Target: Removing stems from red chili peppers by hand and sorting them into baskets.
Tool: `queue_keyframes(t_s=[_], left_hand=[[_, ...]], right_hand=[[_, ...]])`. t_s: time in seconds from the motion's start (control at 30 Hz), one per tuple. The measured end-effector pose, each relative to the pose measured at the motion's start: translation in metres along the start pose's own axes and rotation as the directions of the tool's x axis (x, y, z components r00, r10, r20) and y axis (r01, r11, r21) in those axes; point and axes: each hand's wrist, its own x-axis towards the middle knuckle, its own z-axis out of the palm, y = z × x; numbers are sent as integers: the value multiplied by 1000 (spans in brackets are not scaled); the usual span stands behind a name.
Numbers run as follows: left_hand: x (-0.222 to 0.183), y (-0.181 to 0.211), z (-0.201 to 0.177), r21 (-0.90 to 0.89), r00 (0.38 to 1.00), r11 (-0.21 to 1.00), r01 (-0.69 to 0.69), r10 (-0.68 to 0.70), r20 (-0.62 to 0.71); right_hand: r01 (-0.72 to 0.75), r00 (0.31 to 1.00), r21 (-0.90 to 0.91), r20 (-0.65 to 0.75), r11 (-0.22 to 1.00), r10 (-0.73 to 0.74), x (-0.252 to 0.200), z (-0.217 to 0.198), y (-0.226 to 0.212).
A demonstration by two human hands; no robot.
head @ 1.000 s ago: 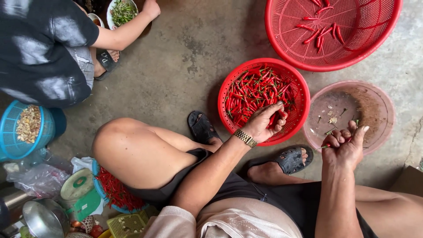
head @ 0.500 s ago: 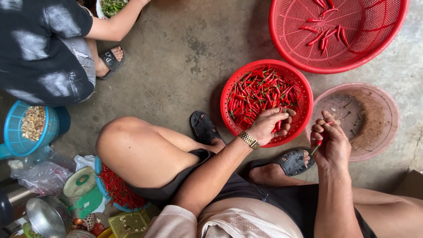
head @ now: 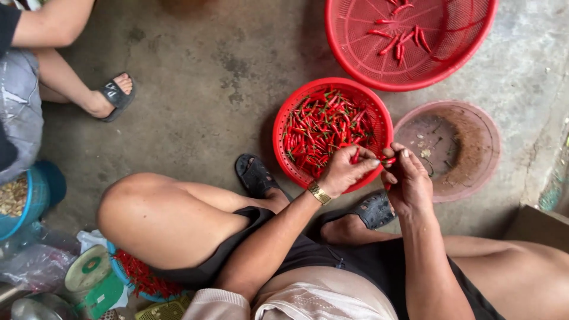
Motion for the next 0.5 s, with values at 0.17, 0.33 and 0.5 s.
queue_keyframes(t_s=[0.17, 0.33, 0.5], left_hand=[[0, -6, 6, 103, 991, 987, -126, 129, -24], [2, -8, 0, 75, 973, 976, -207, 213, -88], [8, -2, -6, 159, 964, 960, -231, 248, -94]], right_hand=[[15, 999, -85, -33, 996, -18, 6, -13, 16], [68, 997, -222, -13, 973, -73, -2, -3, 17], [149, 987, -413, 4, 899, -162, -11, 8, 16]])
